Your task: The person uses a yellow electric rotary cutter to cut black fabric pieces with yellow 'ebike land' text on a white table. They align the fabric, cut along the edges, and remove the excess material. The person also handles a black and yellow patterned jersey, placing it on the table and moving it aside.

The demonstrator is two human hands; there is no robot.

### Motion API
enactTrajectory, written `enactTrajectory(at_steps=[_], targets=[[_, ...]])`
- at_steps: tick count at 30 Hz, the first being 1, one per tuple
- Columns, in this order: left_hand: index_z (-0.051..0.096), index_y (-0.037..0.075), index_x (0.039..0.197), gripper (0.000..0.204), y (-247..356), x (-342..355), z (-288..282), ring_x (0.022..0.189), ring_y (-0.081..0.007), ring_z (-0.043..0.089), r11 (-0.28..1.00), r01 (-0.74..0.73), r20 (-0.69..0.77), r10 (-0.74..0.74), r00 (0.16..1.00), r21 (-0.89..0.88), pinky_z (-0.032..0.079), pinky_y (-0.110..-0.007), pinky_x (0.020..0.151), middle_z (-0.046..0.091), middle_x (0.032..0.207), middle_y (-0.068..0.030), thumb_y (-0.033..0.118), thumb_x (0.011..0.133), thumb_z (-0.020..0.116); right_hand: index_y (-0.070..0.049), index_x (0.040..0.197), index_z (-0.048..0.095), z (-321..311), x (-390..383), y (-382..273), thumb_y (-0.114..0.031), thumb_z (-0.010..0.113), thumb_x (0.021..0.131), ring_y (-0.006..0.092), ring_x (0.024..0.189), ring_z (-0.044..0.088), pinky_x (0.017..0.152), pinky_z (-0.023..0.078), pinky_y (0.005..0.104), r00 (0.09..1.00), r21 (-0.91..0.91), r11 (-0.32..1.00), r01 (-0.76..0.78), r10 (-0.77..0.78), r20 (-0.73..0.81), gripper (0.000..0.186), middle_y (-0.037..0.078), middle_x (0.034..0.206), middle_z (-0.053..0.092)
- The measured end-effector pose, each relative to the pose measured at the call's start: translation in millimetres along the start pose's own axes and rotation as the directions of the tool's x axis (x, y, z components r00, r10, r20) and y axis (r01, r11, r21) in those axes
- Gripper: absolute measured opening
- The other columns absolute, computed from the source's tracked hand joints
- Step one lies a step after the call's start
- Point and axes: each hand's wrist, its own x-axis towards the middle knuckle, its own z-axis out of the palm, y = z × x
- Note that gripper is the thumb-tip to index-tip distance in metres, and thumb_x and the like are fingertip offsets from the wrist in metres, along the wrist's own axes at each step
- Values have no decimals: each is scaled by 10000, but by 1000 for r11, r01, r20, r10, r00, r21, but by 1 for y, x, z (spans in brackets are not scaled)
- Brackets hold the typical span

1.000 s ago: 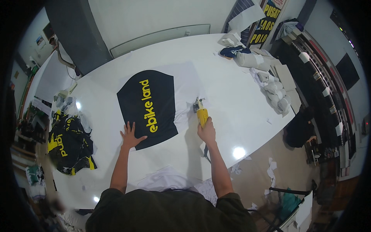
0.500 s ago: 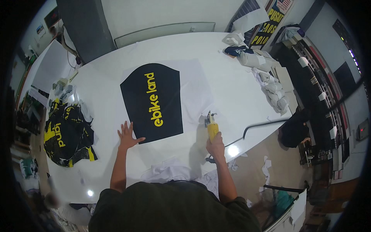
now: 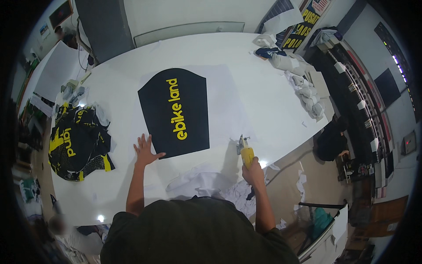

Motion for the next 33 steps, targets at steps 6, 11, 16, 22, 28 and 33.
enactTrajectory(at_steps=[6,11,16,22,28,33], targets=[[304,47,1619,1202,-23,-25,7,1563,-520,75,986,-156,-125,149,981,-51,71,-686,1223,127,1698,-289,712,740,783,58,1348,436,34,-62,-9,-278,703,897,544,990,669,859,537,571,993,97,988,118,-117,-17,622,373,1051,682],[609,-3,1344,626,46,-86,40,1302,-393,549,741,-562,-134,556,820,-367,388,-492,1143,607,1395,-221,376,875,777,78,1363,426,64,-73,-27,-271,711,898,544,960,675,854,535,573,991,114,985,132,-130,-29,647,371,1025,685],[698,24,1266,417,83,-152,46,1219,-300,640,590,-308,471,795,382,-746,465,-402,1081,693,1309,-141,353,1014,655,97,1359,419,80,-82,-32,-247,710,900,538,932,678,841,536,573,983,116,977,179,-174,-53,642,368,998,683],[719,13,1155,252,20,-94,29,1132,-296,684,649,-229,36,369,929,-726,529,-403,996,721,1231,-153,192,982,684,108,1393,360,93,-99,-38,-225,709,903,544,961,669,860,534,564,987,176,971,161,-161,-11,688,385,1062,656],[391,109,1596,993,-100,-20,6,1502,-524,264,991,-123,-298,103,949,-51,272,-606,1205,290,1653,-262,548,811,812,37,1365,337,117,-92,-42,-225,671,929,560,946,643,810,533,602,971,141,961,238,-229,-72,608,348,1098,607],[263,207,1659,1153,-99,-24,-15,1564,-521,84,1000,16,96,-13,995,-27,166,-616,1246,98,1723,-231,571,743,861,122,1430,312,107,-82,-59,-226,696,910,550,1002,650,859,542,572,992,136,983,126,-124,-26,735,397,1121,617]])
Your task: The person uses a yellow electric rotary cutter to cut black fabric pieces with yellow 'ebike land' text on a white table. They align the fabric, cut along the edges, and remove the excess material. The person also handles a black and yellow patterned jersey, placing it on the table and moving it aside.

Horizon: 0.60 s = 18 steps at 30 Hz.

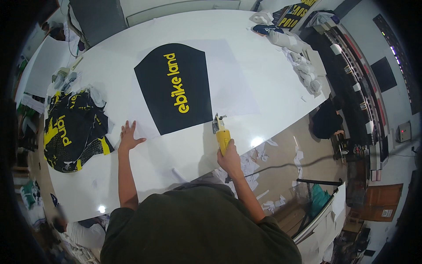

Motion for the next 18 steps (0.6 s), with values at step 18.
enactTrajectory(at_steps=[18], targets=[[276,214,1659,1182,-9,-2,4,1581,-493,39,990,-3,-31,-1,1000,-142,107,-599,1261,98,1737,-196,458,699,921,34,1297,361,7,19,-13,-229,677,922,557,978,648,835,537,599,1000,11,1000,-10,10,15,556,371,1124,614]])
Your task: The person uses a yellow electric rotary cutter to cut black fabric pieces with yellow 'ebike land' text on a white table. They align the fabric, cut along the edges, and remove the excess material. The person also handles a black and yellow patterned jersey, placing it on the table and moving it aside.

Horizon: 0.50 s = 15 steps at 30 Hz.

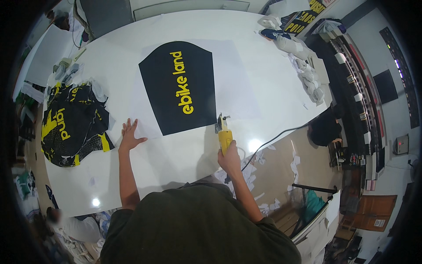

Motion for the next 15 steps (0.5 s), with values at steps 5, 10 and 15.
enactTrajectory(at_steps=[5,10,15], targets=[[278,213,1658,1190,4,-1,-1,1588,-475,30,1000,18,7,-18,1000,-19,97,-576,1270,90,1741,-187,429,689,934,85,1278,364,5,5,5,-188,697,910,572,986,631,836,524,584,999,0,999,35,-35,-33,566,395,1062,621],[282,210,1657,1169,10,-2,-6,1593,-459,16,999,33,18,-33,999,-30,79,-573,1275,82,1743,-181,402,704,931,70,1294,358,5,20,2,-196,696,913,576,985,630,839,524,587,999,13,1000,27,-27,-40,574,392,1074,621],[281,216,1657,1165,11,-4,-7,1597,-445,6,998,47,26,-47,999,-31,79,-571,1277,78,1744,-174,399,709,931,71,1300,357,0,35,-12,-209,695,911,571,996,636,841,528,593,1000,-1,1000,-7,7,-15,586,395,1082,625]])
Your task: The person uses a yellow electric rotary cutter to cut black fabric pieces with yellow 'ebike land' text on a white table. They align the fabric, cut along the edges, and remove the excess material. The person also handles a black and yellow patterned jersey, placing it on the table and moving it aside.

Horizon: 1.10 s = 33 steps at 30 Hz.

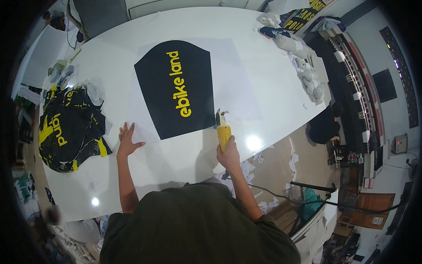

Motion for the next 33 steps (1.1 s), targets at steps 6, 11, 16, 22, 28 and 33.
enactTrajectory(at_steps=[6,11,16,22,28,33], targets=[[284,218,1656,1166,2,2,-2,1597,-446,5,1000,-16,-7,16,1000,2,76,-576,1275,77,1744,-174,383,702,935,70,1307,349,2,38,-3,-226,685,915,576,965,646,830,542,588,999,-16,999,35,-35,-6,595,399,1055,635],[288,216,1654,1173,-1,1,0,1594,-453,10,999,-27,-25,26,999,-30,71,-582,1274,74,1743,-182,353,689,940,61,1280,349,2,72,-12,-235,681,915,568,933,659,823,553,585,998,-65,996,64,-64,-9,575,393,1024,642],[294,213,1651,1179,1,1,-2,1594,-454,10,999,-19,-24,18,1000,-40,68,-577,1276,78,1741,-184,335,676,944,43,1229,363,-1,107,-25,-240,682,914,555,892,673,799,561,583,998,-74,995,66,-66,10,530,382,989,650],[305,204,1646,1173,5,-1,-5,1592,-458,12,998,-4,-17,3,1000,-60,68,-579,1276,91,1738,-187,324,672,948,42,1229,365,1,152,-34,-250,688,908,552,897,676,798,563,585,995,-99,990,100,-101,-4,541,378,977,660],[306,201,1645,1188,5,1,-5,1586,-473,24,998,-10,-21,9,1000,-55,81,-599,1272,87,1737,-187,326,656,953,49,1215,380,1,201,-47,-247,693,898,554,903,679,811,569,584,994,-115,987,110,-111,-7,535,385,992,666],[307,200,1644,1199,4,1,-5,1583,-479,26,998,-4,-19,3,1000,-56,88,-608,1268,79,1738,-188,337,645,956,27,1222,379,0,244,-59,-269,681,899,506,926,695,822,579,554,995,-128,986,103,-100,27,531,329,1026,658]])
